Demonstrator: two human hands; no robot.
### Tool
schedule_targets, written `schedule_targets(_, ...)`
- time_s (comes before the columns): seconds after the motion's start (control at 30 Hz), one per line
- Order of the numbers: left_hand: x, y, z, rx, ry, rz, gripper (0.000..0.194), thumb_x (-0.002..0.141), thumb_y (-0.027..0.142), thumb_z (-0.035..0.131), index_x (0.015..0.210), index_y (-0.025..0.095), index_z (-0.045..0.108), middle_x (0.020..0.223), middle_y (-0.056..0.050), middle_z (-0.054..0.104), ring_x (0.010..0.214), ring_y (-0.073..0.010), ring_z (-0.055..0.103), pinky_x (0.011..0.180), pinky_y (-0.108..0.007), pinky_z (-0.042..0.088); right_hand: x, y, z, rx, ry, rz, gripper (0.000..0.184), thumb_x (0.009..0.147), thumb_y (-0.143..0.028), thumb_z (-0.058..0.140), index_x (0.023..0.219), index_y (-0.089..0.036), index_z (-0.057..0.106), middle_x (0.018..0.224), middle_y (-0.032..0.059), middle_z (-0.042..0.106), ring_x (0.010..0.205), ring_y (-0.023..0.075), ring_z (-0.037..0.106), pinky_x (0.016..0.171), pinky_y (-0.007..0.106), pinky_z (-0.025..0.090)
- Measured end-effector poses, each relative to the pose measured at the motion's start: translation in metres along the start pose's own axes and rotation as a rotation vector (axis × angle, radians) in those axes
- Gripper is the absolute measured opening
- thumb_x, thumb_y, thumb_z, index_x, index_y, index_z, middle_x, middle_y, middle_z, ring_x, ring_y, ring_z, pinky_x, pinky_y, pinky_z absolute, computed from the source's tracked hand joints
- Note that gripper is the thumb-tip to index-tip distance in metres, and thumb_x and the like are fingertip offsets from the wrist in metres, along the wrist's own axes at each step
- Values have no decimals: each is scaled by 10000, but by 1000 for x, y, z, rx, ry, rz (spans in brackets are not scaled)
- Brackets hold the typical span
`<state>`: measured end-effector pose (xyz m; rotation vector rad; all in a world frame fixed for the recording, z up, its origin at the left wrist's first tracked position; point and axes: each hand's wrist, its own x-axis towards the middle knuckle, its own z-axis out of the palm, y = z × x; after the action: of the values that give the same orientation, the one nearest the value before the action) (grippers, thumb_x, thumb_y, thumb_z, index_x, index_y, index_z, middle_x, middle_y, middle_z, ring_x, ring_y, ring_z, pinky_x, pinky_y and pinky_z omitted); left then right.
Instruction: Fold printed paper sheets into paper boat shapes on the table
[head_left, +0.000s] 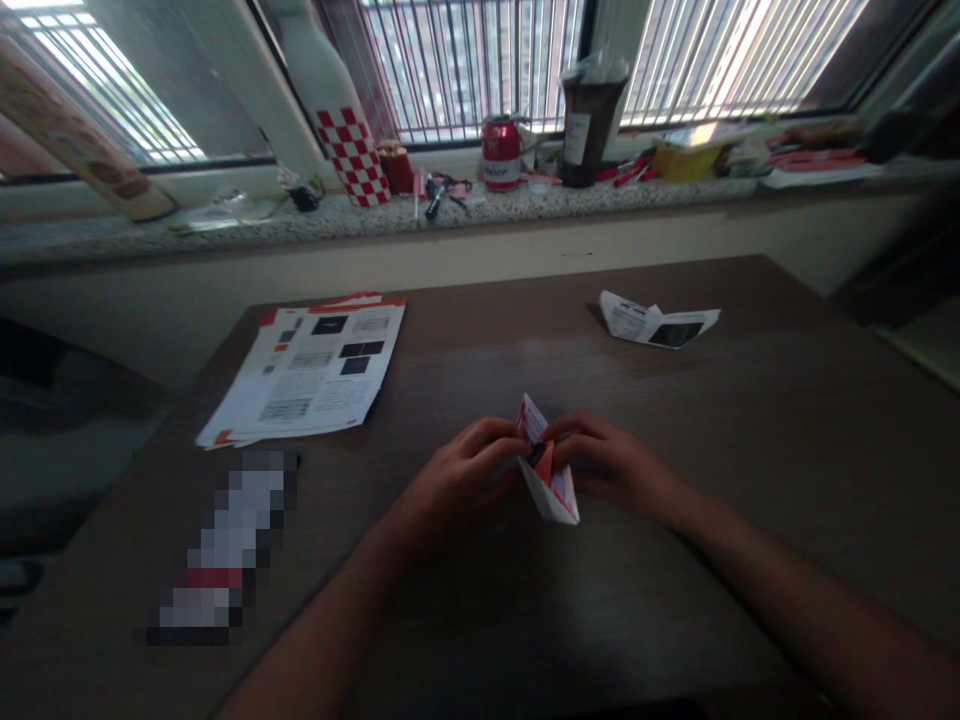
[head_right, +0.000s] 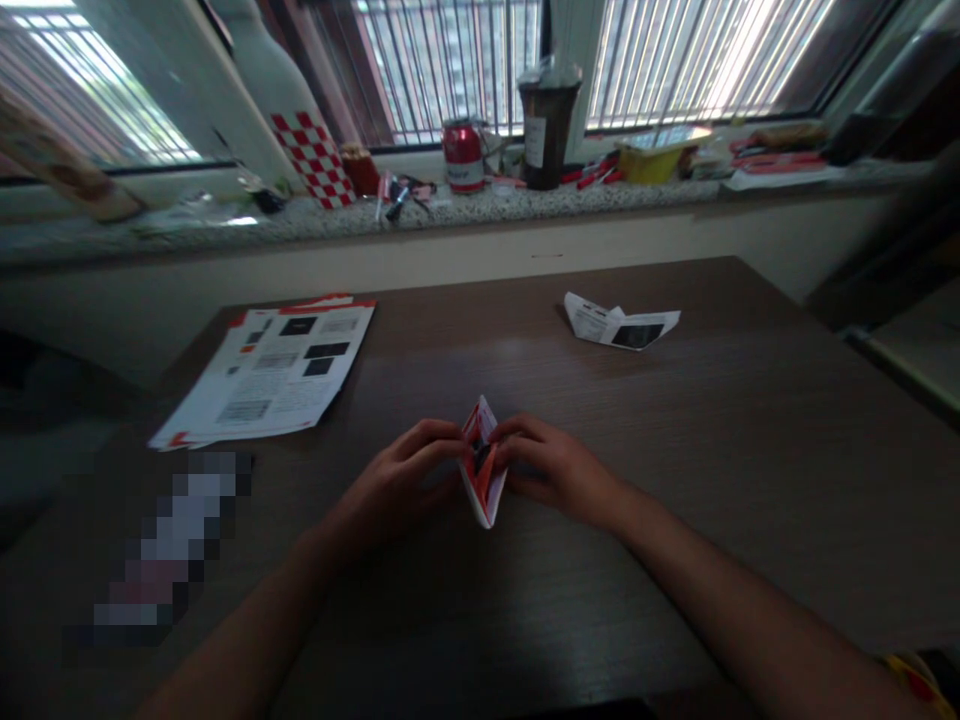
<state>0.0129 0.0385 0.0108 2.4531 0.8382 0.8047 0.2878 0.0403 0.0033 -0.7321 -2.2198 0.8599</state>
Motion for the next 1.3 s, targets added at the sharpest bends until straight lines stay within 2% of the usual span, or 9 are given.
schedule_targets(0.17,-1,-1,-6,14,-97,24,202,1024,146,629,1201,240,656,1265,-63,661,1140,-208,668,970,-357,568,-3,4,-2,-98,-63,-5,168,1028,-236,640,1193,-243,670,1192,77,625,1095,192,654,928,328,552)
schedule_targets(0.3,-1,-2,-6,-12,-214,22,192,1041,144,604,1199,223,679,1240,-60,685,1094,-194,688,948,-340,578,-3,3,-2,-113,-172,-42,173,1054,-243,587,1198,-222,679,1240,97,645,1107,202,661,942,342,558)
schedule_targets(0.43,0,3,-9,46,-287,62,243,1016,107,635,1218,224,705,1278,-63,686,1141,-213,675,968,-368,588,-1,-1,-1,-145,-243,-70,197,1057,-231,564,1203,-218,694,1269,108,678,1133,220,667,965,382,564)
schedule_targets(0.63,4,10,-12,124,-392,101,321,973,55,674,1260,197,694,1296,-75,693,1160,-231,671,956,-373,607,0,-4,0,-244,-315,-59,201,1047,-215,547,1101,-192,739,1222,130,697,1090,255,673,903,407,586)
schedule_targets(1.1,2,11,-15,151,-405,61,319,956,18,662,1202,218,700,1296,-62,690,1186,-238,674,973,-388,609,-1,-4,-3,-277,-305,-47,227,1043,-213,561,1183,-212,740,1230,118,717,1118,259,680,940,411,581)
schedule_targets(1.3,-1,7,-14,163,-404,53,389,955,13,656,1274,234,678,1353,-80,670,1245,-256,652,1016,-410,592,0,-4,-7,-231,-278,-36,249,1029,-204,578,1213,-228,745,1250,124,723,1139,267,681,957,428,583)
